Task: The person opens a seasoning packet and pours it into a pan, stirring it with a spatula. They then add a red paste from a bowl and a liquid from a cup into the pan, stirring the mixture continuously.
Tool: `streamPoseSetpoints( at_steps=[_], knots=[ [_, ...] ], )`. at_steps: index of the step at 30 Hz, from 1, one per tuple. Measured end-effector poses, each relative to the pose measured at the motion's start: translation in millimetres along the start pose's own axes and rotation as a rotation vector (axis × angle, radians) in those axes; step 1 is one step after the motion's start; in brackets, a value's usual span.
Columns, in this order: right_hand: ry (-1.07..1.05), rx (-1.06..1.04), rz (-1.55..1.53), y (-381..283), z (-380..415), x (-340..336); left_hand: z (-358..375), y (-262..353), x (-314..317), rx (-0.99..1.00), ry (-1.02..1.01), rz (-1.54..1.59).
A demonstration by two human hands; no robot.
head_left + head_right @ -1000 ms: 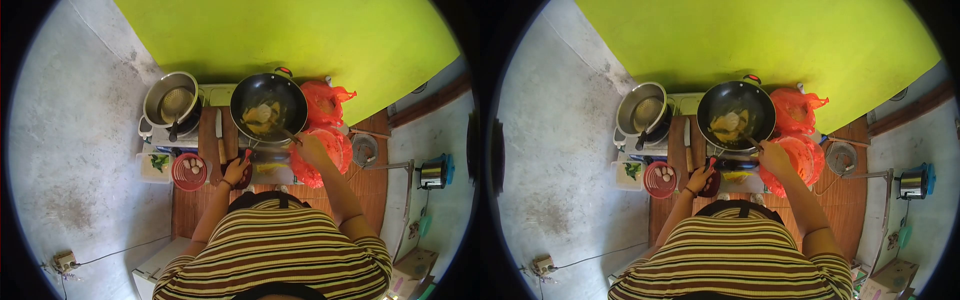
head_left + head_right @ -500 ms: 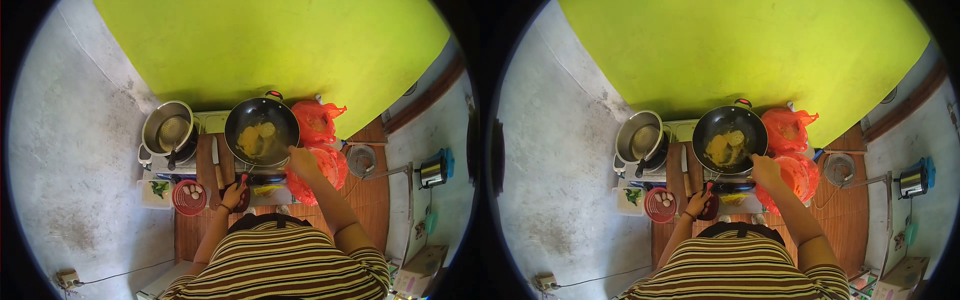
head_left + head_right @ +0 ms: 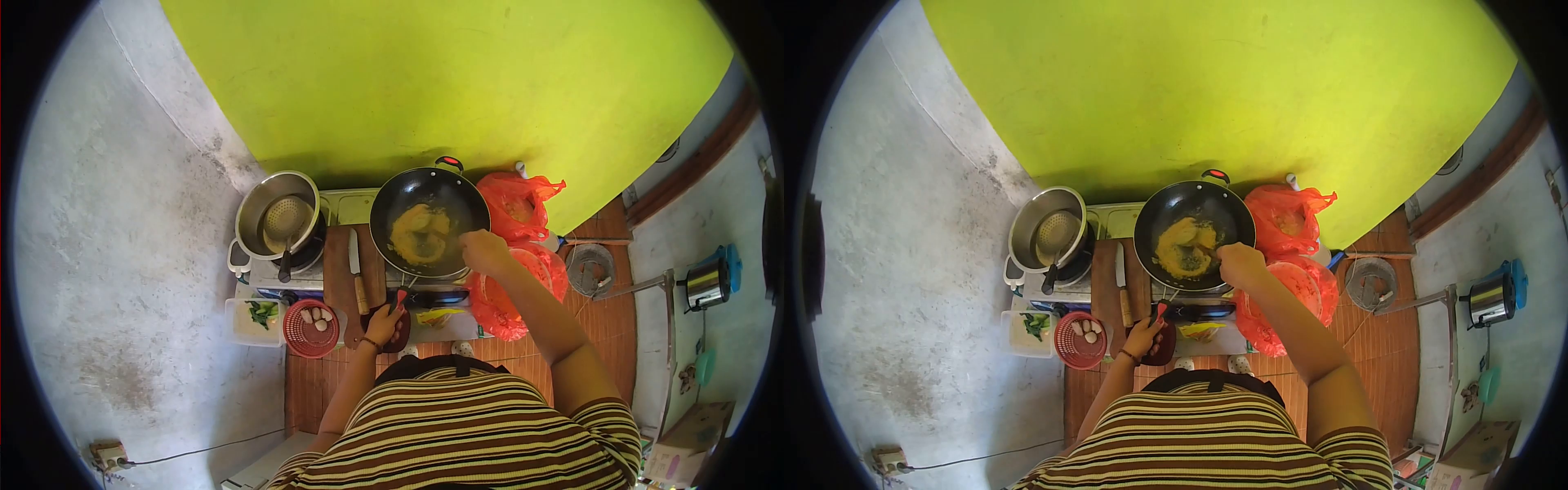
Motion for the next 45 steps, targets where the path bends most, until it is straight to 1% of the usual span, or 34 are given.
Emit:
streamPoseSetpoints(
  at_steps=[2, 5, 7, 10, 13, 16, 19, 22, 25, 28, 31, 34, 37, 38, 41, 42, 45],
  knots=[
    [0.013, -0.137, -0.034, 2, 0, -9, -4, -3, -1, 0.002, 0.003, -0.019],
    [0.019, -0.176, 0.159, 4, -6, -58, -3, -3, -1, 0.000, 0.004, -0.008],
    [0.012, -0.163, 0.311, 17, -23, -74, -1, -3, 0, 0.003, 0.004, 0.000],
    [-0.044, -0.176, 0.532, 16, -44, -95, 0, -2, 0, 0.021, 0.006, -0.009],
    [-0.306, -0.176, 0.470, -2, -56, -118, -2, -2, 0, 0.025, 0.005, -0.016],
    [-0.677, -0.195, 0.239, 0, -73, -114, -2, -3, -1, 0.014, 0.004, -0.015],
    [-0.545, -0.159, -0.230, 10, -72, -81, -3, -4, -1, 0.001, 0.005, -0.015],
    [-0.422, -0.106, -0.473, 19, -73, -71, -5, -6, -1, 0.003, 0.008, -0.042],
    [-0.541, -0.096, -0.240, 26, -74, -102, -6, -5, -1, 0.005, 0.001, -0.042],
    [-0.711, -0.044, -0.143, 27, -75, -113, -1, -1, -1, 0.002, 0.009, -0.060],
    [-0.747, -0.022, -0.252, 8, -71, -108, -1, 2, 1, -0.003, 0.010, -0.051],
    [-0.620, 0.056, -0.593, 8, -79, -64, -2, -1, 0, -0.014, 0.010, -0.018],
    [-0.551, 0.050, -0.665, 16, -84, -61, -2, -1, -1, -0.019, 0.006, -0.022],
    [-0.527, 0.112, -0.662, 21, -83, -66, -1, -1, -1, -0.021, 0.008, -0.032],
    [-0.776, 0.062, -0.430, 28, -80, -102, -1, 0, 1, -0.021, 0.017, -0.025],
    [-0.825, 0.070, -0.387, 28, -79, -106, -1, -1, 1, -0.023, 0.020, -0.019],
    [-0.825, 0.035, -0.456, 24, -76, -97, -2, -1, 1, -0.006, 0.008, -0.005]
  ],
)
Point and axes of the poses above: each hand's wrist, its own z-axis away from the middle knuckle, its own x-axis out of the palm, y = z × x, the point moved 1 cm from there along -z, towards the middle knuckle, and after that the axes turned 6 degrees about -x, right-handed, at the moved point
